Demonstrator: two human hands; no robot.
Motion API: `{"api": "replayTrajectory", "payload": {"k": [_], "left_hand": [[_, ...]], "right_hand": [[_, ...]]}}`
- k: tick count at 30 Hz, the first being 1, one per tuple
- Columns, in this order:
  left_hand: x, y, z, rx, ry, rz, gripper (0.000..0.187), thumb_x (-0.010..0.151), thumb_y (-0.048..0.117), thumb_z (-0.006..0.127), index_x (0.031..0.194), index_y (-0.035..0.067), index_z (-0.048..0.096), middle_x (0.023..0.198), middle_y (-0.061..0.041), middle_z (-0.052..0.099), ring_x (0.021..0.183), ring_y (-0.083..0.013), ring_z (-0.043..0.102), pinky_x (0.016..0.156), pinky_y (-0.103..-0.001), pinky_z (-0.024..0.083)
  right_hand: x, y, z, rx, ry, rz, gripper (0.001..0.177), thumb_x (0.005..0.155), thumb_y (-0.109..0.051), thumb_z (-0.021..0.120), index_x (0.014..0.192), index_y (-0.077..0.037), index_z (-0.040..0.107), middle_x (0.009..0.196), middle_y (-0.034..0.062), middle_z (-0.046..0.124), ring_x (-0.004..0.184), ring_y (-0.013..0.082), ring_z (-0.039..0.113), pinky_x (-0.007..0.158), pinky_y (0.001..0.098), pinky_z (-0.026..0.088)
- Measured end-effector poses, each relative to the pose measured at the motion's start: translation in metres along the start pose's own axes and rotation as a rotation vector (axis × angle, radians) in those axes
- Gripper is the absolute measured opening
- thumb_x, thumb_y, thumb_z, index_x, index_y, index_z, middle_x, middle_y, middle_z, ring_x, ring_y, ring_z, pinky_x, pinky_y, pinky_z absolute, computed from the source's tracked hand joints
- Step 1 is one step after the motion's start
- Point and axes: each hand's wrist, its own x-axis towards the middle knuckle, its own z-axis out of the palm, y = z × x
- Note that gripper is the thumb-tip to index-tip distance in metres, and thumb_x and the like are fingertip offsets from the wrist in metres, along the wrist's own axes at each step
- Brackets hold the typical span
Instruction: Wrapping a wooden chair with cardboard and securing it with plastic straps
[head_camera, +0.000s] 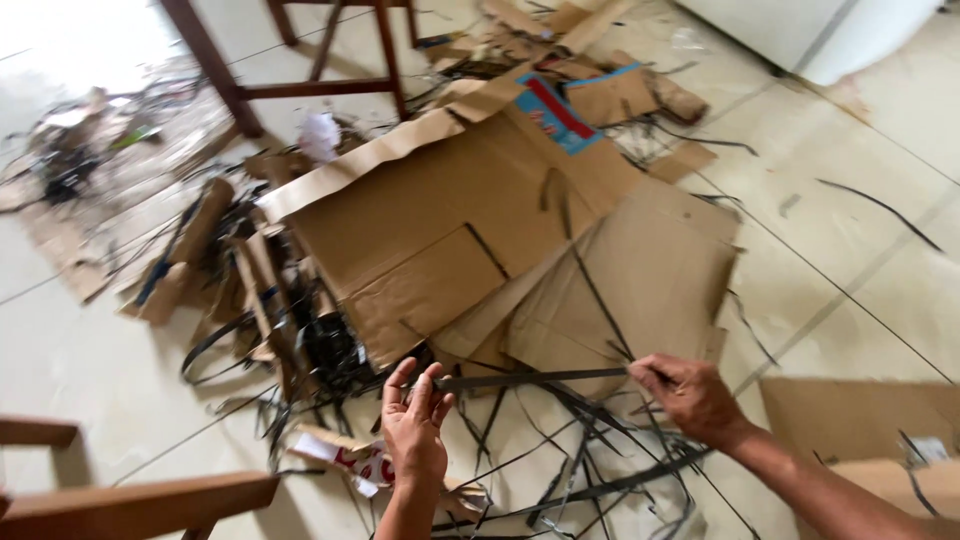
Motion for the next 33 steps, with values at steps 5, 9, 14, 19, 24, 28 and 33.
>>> {"api": "replayTrajectory", "payload": {"k": [5,9,14,19,24,28,33], "left_hand": [[0.003,-0.036,0.042,0.083,-0.148,0.08,0.077,0.094,0.007,0.063,0.16,0.014,0.023,0.112,-0.016,0.073,0.074,-0.0162,0.063,0.056,-0.025,0.047],[0.006,-0.069,0.08,0.064,-0.255,0.071,0.095,0.095,0.013,0.066,0.166,0.01,0.002,0.102,-0.01,0.075,0.06,-0.0073,0.056,0.05,-0.018,0.04],[0.007,-0.093,0.138,0.047,-0.265,-0.071,0.026,0.097,0.011,0.066,0.123,0.006,0.061,0.104,-0.004,0.074,0.067,-0.0066,0.06,0.048,-0.017,0.042],[-0.032,-0.15,0.183,0.014,-0.412,-0.171,0.023,0.1,0.006,0.061,0.123,0.009,0.06,0.12,-0.002,0.073,0.083,-0.0057,0.061,0.08,-0.019,0.052],[-0.089,-0.206,0.214,0.038,-0.663,-0.258,0.02,0.099,0.011,0.064,0.118,0.006,0.068,0.085,-0.004,0.072,0.053,-0.0034,0.054,0.042,-0.017,0.042],[-0.139,-0.236,0.204,0.198,-0.576,-0.399,0.024,0.098,0.016,0.066,0.122,0.01,0.06,0.1,-0.004,0.072,0.077,-0.0121,0.067,0.062,-0.023,0.055],[-0.176,-0.263,0.151,0.381,-0.771,-0.442,0.033,0.094,0.0,0.055,0.127,0.0,0.05,0.112,-0.024,0.071,0.07,-0.024,0.061,0.066,-0.038,0.058]], "right_hand": [[-0.055,0.036,-0.047,-0.134,0.181,0.091,0.016,0.089,-0.024,0.071,0.089,-0.009,0.078,0.054,-0.0034,0.062,0.045,0.0123,0.046,0.046,0.0315,0.041],[-0.124,0.057,-0.078,-0.207,0.258,0.14,0.012,0.088,-0.023,0.071,0.087,-0.012,0.076,0.056,-0.0038,0.071,0.042,0.0139,0.054,0.047,0.0319,0.045],[-0.245,0.122,-0.098,-0.432,0.238,0.282,0.02,0.091,-0.036,0.062,0.091,-0.02,0.074,0.068,-0.0053,0.078,0.042,0.0131,0.06,0.048,0.0319,0.05],[-0.364,0.158,-0.096,-0.549,0.228,0.515,0.021,0.091,-0.037,0.063,0.1,-0.021,0.072,0.085,-0.0087,0.082,0.063,0.0209,0.073,0.065,0.0362,0.055],[-0.446,0.164,-0.091,-0.377,-0.046,1.044,0.018,0.09,-0.038,0.065,0.103,-0.033,0.077,0.069,-0.0112,0.078,0.055,0.0103,0.067,0.06,0.0305,0.05],[-0.488,0.18,-0.076,-0.411,-0.474,1.042,0.036,0.104,-0.046,0.043,0.122,-0.028,0.068,0.125,-0.0009,0.067,0.099,0.016,0.074,0.094,0.0389,0.061],[-0.462,0.152,-0.077,-0.512,-0.453,1.024,0.025,0.098,-0.035,0.046,0.099,-0.022,0.067,0.087,0.0019,0.075,0.078,0.027,0.072,0.078,0.0471,0.054]]}}
